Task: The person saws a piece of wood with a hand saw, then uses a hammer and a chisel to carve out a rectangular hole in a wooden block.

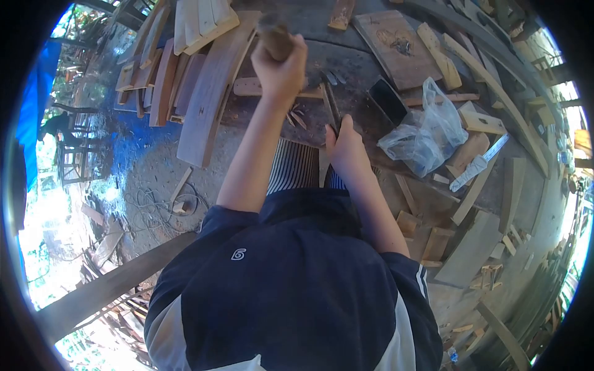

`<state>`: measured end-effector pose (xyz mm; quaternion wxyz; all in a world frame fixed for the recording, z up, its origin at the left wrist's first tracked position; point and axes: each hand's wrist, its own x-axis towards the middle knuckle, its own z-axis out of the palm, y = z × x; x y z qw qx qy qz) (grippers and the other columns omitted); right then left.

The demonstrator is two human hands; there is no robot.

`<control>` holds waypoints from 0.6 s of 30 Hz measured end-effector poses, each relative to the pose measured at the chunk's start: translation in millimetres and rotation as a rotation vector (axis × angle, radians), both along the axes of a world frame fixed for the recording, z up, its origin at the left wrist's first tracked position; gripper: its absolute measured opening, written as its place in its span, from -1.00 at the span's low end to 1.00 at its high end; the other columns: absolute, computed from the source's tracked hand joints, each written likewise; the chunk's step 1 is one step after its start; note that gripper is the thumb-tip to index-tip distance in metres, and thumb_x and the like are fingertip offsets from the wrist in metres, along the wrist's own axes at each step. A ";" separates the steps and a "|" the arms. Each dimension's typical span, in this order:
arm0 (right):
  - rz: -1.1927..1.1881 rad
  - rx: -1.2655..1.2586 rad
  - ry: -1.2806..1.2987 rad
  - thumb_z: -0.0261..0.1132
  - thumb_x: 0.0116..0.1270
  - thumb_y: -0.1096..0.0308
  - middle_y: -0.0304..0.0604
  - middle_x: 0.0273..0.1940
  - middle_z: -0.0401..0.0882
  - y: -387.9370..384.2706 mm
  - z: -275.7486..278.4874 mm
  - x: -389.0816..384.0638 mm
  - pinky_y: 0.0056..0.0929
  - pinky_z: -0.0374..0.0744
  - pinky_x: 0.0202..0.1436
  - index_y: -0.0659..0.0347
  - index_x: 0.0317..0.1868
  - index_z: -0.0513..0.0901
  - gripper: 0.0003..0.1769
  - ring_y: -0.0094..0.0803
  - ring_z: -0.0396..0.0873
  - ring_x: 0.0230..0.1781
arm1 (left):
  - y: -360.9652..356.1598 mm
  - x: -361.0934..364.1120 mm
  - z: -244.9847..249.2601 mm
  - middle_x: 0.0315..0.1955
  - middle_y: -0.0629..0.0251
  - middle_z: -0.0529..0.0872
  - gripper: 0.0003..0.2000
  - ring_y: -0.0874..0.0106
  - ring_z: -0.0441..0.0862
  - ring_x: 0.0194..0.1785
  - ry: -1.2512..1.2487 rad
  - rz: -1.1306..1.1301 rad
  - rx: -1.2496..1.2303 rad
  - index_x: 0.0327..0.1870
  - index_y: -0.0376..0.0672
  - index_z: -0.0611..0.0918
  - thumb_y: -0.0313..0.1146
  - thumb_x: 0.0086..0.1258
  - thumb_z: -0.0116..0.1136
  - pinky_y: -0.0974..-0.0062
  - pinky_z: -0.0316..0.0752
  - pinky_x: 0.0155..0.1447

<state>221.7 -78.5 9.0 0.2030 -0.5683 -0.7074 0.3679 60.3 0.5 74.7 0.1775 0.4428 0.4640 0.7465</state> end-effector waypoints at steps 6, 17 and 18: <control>-0.038 -0.053 0.071 0.17 0.44 0.19 0.48 -0.19 0.58 -0.6 12.6 -1.0 0.02 0.55 -0.06 0.43 0.08 0.40 -0.56 0.37 0.54 -0.05 | 1.6 18.4 11.4 -0.61 0.12 0.57 -0.84 0.43 0.63 -0.49 0.236 0.076 -0.043 -0.36 -0.23 0.56 -0.45 0.12 0.31 0.47 0.49 -0.35; -0.056 -0.374 0.429 0.11 0.53 0.23 -0.32 -0.67 0.34 2.2 38.1 35.2 -0.56 0.32 -0.77 0.24 0.01 0.41 -0.75 -0.63 0.30 -0.80 | -1.8 18.0 10.6 -0.63 0.28 0.54 -0.87 0.64 0.47 -0.50 0.216 -0.009 -0.091 -0.34 -0.23 0.58 -0.47 0.16 0.29 0.55 0.44 -0.37; -0.101 -0.247 0.447 0.12 0.53 0.25 -0.32 -0.67 0.33 -0.4 49.9 44.2 -0.55 0.31 -0.77 0.23 -0.02 0.41 -0.78 -0.62 0.31 -0.80 | -1.3 17.5 10.2 -0.62 0.27 0.56 -0.87 0.63 0.49 -0.50 0.194 -0.034 -0.108 -0.33 -0.23 0.58 -0.47 0.15 0.29 0.54 0.44 -0.37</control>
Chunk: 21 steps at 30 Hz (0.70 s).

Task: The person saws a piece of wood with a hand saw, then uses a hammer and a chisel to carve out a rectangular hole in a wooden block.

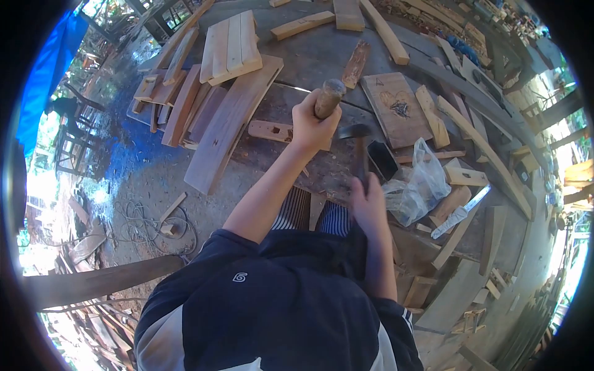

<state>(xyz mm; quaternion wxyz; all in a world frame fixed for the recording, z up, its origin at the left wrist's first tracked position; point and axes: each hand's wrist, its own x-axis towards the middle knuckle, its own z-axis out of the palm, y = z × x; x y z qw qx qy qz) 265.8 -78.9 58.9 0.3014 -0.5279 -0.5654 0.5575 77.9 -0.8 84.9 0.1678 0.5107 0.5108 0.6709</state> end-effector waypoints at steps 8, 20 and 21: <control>-0.334 0.614 0.431 0.06 0.56 0.03 -0.32 -0.60 0.36 -34.0 123.5 60.7 -0.64 0.30 -0.71 0.17 -0.08 0.41 -0.66 -0.63 0.32 -0.73 | -7.0 18.9 -2.3 -0.51 0.09 0.63 -0.81 0.12 0.67 -0.41 0.228 -0.073 -0.007 -0.30 -0.18 0.58 -0.45 0.09 0.33 0.40 0.52 -0.30; -0.177 0.459 -0.045 0.05 0.57 0.24 -0.33 -0.60 0.34 -55.9 139.4 78.2 -0.66 0.29 -0.71 0.26 0.15 0.36 -0.70 -0.69 0.26 -0.75 | -11.0 20.6 -4.1 -0.49 0.08 0.65 -0.80 0.04 0.66 -0.35 0.283 -0.082 -0.038 -0.33 -0.14 0.57 -0.44 0.07 0.36 0.32 0.53 -0.32; -0.283 0.552 0.167 0.05 0.57 0.23 -0.32 -0.60 0.34 -57.1 144.4 71.8 -0.64 0.29 -0.71 0.26 0.14 0.35 -0.69 -0.69 0.26 -0.75 | -9.0 21.6 -5.7 -0.50 0.08 0.65 -0.80 0.04 0.66 -0.36 0.291 -0.078 -0.032 -0.33 -0.13 0.56 -0.44 0.07 0.36 0.32 0.53 -0.32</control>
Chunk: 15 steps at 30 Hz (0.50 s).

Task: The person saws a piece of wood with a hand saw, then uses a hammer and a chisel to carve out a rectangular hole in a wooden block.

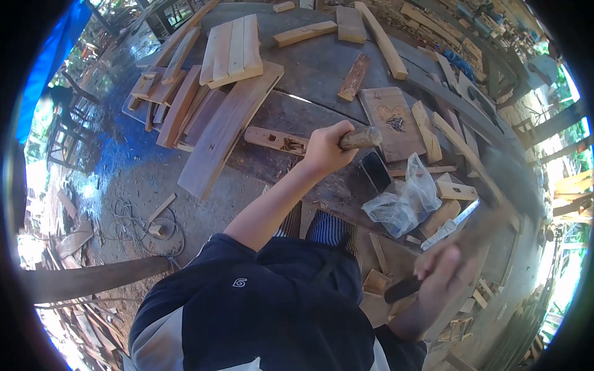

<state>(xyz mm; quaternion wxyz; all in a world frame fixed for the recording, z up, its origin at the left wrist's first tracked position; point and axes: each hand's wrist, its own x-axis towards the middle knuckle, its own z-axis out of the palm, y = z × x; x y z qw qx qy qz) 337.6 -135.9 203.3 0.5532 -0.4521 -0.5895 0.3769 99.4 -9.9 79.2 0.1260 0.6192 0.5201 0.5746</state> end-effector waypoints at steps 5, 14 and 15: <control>0.033 0.159 0.263 0.06 0.54 0.33 -0.31 -0.57 0.37 16.0 -57.5 -5.3 -0.54 0.37 -0.65 0.29 0.15 0.36 -0.71 -0.61 0.33 -0.70 | 1.5 0.0 -0.5 -0.52 0.10 0.64 -0.80 0.04 0.65 -0.37 0.009 0.002 0.018 -0.34 -0.13 0.56 -0.44 0.06 0.36 0.30 0.53 -0.33; -0.020 -0.111 0.050 0.02 0.59 0.15 -0.32 -0.65 0.30 0.4 -18.5 4.5 -0.63 0.29 -0.71 0.26 -0.16 0.42 -0.69 -0.60 0.30 -0.75 | 4.3 -2.9 -4.0 -0.54 0.12 0.61 -0.79 0.04 0.63 -0.40 0.058 0.036 0.036 -0.36 -0.10 0.54 -0.40 0.03 0.36 0.27 0.50 -0.37; -0.052 0.043 0.089 -0.03 0.60 0.06 -0.32 -0.64 0.31 2.2 -14.1 -0.7 -0.63 0.29 -0.72 0.20 -0.28 0.40 -0.61 -0.56 0.31 -0.76 | 5.1 -2.1 -4.9 -0.55 0.13 0.61 -0.79 0.05 0.63 -0.41 0.051 0.039 0.040 -0.37 -0.09 0.54 -0.40 0.03 0.36 0.27 0.50 -0.37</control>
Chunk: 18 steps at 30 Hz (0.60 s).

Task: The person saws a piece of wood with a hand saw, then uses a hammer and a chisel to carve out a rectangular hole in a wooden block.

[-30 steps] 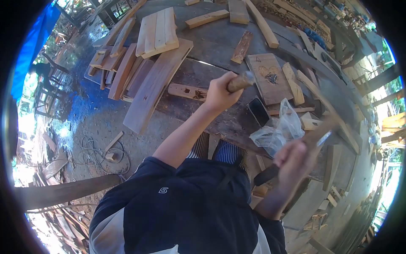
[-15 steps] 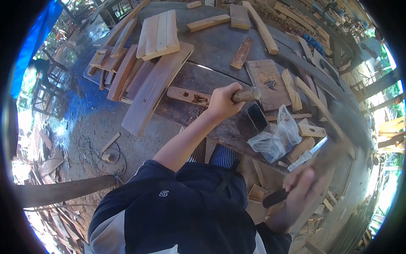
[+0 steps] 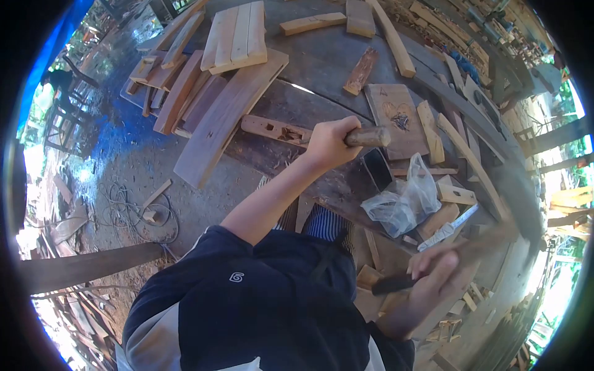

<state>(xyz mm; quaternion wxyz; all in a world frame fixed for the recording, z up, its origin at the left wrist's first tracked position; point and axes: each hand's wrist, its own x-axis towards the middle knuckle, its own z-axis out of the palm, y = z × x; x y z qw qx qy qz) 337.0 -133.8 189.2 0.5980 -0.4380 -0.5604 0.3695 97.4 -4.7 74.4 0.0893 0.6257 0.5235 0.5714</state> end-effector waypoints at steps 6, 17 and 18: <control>0.131 -0.351 -0.274 0.07 0.55 0.32 -0.35 -0.61 0.33 7.9 -41.0 -21.2 -0.66 0.27 -0.73 0.21 -0.25 0.41 -0.82 -0.65 0.29 -0.75 | -0.6 2.8 -2.3 -0.56 0.16 0.61 -0.78 0.08 0.63 -0.42 0.022 -0.002 -0.016 -0.38 -0.08 0.54 -0.37 0.02 0.38 0.27 0.50 -0.38; 0.087 -0.186 -0.089 -0.05 0.60 0.08 -0.32 -0.62 0.32 11.6 -70.3 -8.5 -0.60 0.29 -0.74 0.21 -0.14 0.37 -0.67 -0.58 0.30 -0.75 | 2.7 6.3 -4.2 -0.53 0.24 0.68 -0.80 0.16 0.68 -0.38 0.065 0.024 -0.042 -0.35 -0.03 0.56 -0.34 0.01 0.33 0.22 0.54 -0.34; 0.091 -0.186 -0.088 -0.05 0.60 0.08 -0.32 -0.62 0.32 12.1 -66.3 -11.0 -0.60 0.29 -0.74 0.21 -0.14 0.37 -0.67 -0.58 0.30 -0.75 | 4.2 6.3 -8.0 -0.55 0.24 0.66 -0.78 0.14 0.66 -0.40 0.083 0.019 -0.028 -0.37 -0.04 0.55 -0.35 0.00 0.36 0.24 0.52 -0.36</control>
